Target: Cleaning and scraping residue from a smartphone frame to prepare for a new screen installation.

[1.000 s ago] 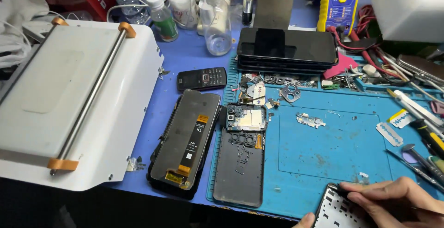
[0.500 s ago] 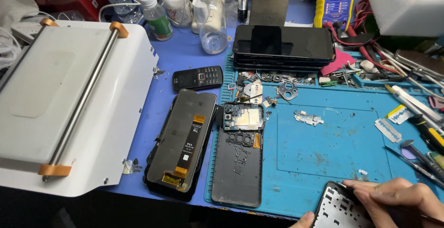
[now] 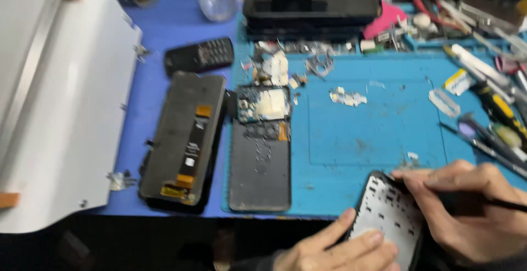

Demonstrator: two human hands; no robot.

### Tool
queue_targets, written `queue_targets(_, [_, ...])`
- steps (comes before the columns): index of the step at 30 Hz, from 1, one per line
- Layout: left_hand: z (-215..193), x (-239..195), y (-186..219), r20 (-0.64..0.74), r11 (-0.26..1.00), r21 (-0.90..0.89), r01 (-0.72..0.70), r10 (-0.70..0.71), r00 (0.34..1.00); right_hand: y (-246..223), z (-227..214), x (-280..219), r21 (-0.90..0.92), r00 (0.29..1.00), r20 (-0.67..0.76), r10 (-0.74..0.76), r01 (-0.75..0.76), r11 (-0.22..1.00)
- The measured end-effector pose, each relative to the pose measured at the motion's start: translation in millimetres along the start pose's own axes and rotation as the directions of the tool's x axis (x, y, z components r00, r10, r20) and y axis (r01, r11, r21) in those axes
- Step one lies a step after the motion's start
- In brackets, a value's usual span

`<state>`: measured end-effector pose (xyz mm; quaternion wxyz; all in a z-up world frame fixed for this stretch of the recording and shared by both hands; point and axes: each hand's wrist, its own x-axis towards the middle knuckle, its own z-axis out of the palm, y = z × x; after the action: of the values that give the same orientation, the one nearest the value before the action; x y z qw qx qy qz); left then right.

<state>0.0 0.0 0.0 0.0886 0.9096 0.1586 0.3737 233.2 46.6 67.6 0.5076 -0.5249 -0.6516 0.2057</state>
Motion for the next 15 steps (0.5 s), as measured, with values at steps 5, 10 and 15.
queue_targets(5, [-21.3,35.1,-7.6,-0.082,0.991,-0.111,0.078,-0.088,0.993,-10.2,-1.0,-0.1,-0.059,0.995,0.098,0.021,-0.015,0.998])
queue_targets(10, [-25.2,35.5,-9.9,-0.090,0.992,-0.087,0.089,-0.097,0.991,-6.2,1.2,-8.0,-0.086,0.992,0.099,0.080,-0.071,0.994])
queue_targets(15, [-19.5,31.0,-8.9,-0.090,0.984,-0.133,0.116,-0.129,0.988,2.1,-4.3,-10.5,-0.154,0.980,0.178,0.092,-0.065,0.986])
